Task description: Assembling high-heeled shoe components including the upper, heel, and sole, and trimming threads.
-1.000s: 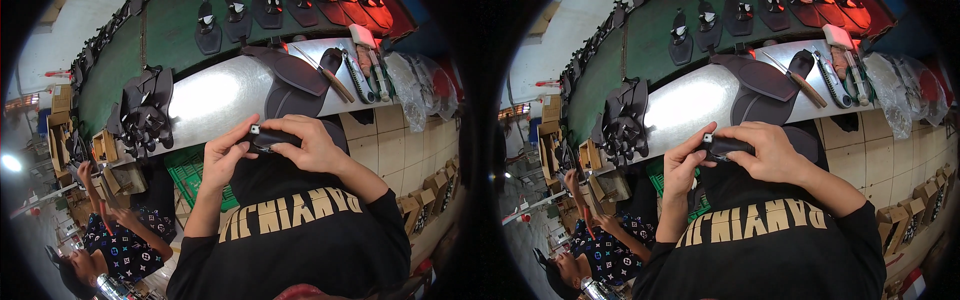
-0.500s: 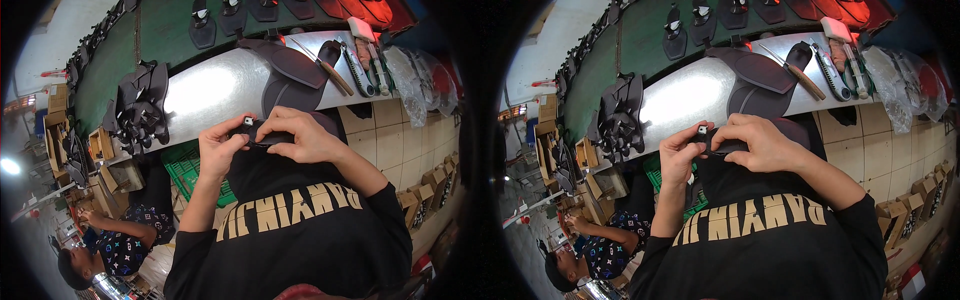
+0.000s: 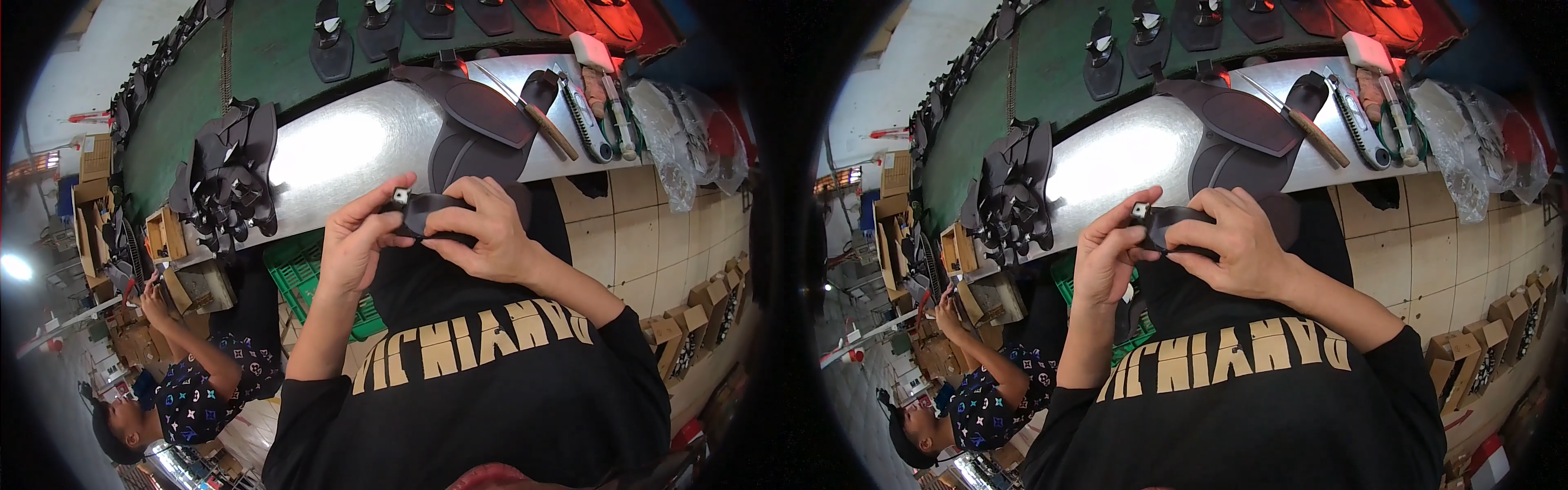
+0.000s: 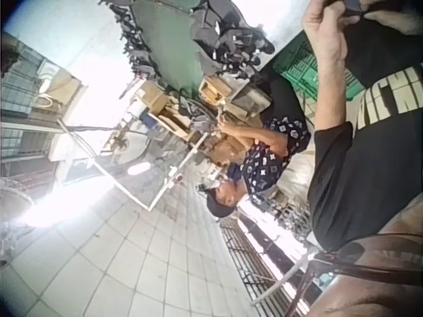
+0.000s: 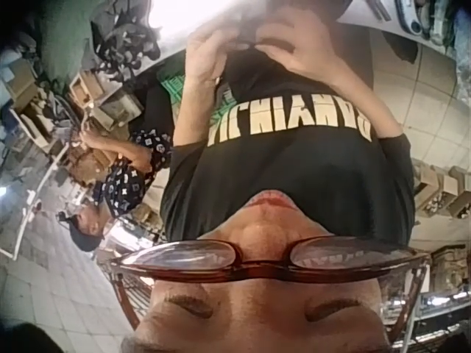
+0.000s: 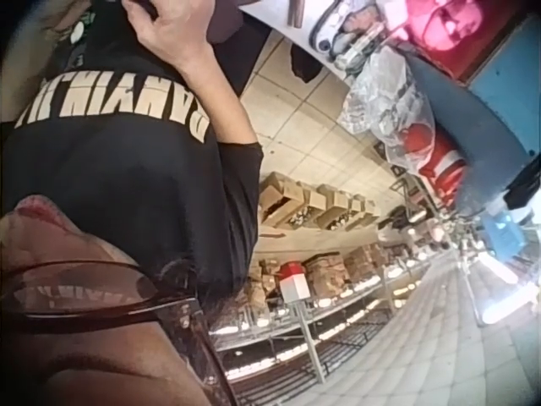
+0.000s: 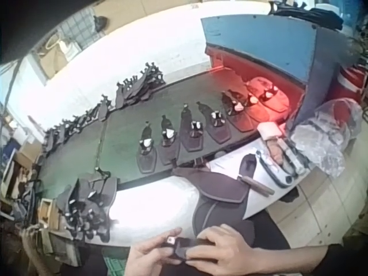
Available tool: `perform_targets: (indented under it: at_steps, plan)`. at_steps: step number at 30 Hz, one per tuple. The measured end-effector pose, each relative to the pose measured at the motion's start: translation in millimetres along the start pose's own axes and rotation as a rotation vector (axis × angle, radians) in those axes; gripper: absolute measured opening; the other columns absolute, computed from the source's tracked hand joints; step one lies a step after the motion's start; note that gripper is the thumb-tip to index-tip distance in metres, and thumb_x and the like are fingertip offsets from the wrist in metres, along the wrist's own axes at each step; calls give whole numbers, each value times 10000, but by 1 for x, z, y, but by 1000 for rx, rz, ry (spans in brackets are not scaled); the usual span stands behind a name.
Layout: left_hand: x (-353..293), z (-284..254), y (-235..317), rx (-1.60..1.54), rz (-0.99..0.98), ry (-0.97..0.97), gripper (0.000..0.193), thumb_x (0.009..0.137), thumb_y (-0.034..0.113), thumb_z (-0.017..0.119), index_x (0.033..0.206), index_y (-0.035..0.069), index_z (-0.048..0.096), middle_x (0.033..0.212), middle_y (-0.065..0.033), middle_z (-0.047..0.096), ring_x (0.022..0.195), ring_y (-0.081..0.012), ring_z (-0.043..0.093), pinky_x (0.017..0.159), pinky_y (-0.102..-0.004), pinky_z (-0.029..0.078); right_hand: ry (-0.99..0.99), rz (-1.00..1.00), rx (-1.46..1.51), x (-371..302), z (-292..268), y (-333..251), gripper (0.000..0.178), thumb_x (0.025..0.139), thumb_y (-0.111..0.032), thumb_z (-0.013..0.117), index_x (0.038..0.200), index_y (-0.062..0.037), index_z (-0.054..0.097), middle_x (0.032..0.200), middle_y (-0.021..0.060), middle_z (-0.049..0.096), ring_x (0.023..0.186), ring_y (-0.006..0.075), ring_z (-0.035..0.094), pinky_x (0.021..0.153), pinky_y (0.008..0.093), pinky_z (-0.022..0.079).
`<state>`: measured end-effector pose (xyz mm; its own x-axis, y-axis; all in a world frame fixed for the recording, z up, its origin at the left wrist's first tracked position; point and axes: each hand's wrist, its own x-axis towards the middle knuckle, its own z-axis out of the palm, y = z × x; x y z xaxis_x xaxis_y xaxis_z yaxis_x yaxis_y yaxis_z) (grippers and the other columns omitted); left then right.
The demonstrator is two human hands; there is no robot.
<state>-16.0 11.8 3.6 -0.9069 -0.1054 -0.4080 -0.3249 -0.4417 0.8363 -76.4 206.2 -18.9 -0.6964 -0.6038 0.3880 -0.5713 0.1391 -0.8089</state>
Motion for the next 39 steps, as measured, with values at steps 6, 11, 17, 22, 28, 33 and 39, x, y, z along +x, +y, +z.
perform_targets:
  at_steps: [6,11,17,22,28,33,39]
  plan:
    - [-8,-6,8,113,-76,-64,417,924,114,508,1328,10,517,1108,-117,650,807,-66,612,505,-170,471,99,-102,-133,-4,-5,-5,358,767,-93,728,1093,-62,584,781,34,608,650,205,565,628,329,369]
    - [-6,2,3,236,-183,-65,312,939,121,446,1191,9,591,979,-40,649,725,-52,569,512,-177,456,90,1,-47,-10,-2,-4,324,779,-81,730,1058,-65,568,745,38,612,633,211,578,614,326,385]
    - [8,7,-12,304,-228,-120,286,952,144,456,1163,16,600,882,-22,623,682,-51,552,504,-189,464,54,38,-80,-8,-7,3,318,779,-63,721,1042,-61,543,714,44,608,642,222,590,616,332,400]
    - [-5,3,-7,451,-117,-101,263,956,171,511,1153,31,613,816,-12,597,636,-48,539,494,-197,464,10,-38,-44,0,1,-2,317,778,-55,717,1043,-55,543,717,47,612,642,232,586,613,342,409]
    - [-8,7,-14,562,120,-107,219,935,191,567,1056,30,653,710,-12,602,579,-58,558,499,-211,465,-4,329,126,-7,1,-3,201,790,-18,712,969,2,623,788,105,674,722,189,661,664,280,499]
    - [-19,4,-23,713,563,-59,174,878,144,590,970,6,643,731,-117,619,644,-194,618,606,-307,479,-163,571,487,0,-7,-5,46,839,-1,656,832,28,621,739,0,634,677,39,548,651,177,439]
    - [-28,-9,3,631,594,-61,150,884,120,589,969,7,642,754,-89,618,688,-170,604,641,-291,467,-174,112,239,36,-18,-10,95,900,-39,585,908,50,619,917,73,644,847,138,589,782,255,455]
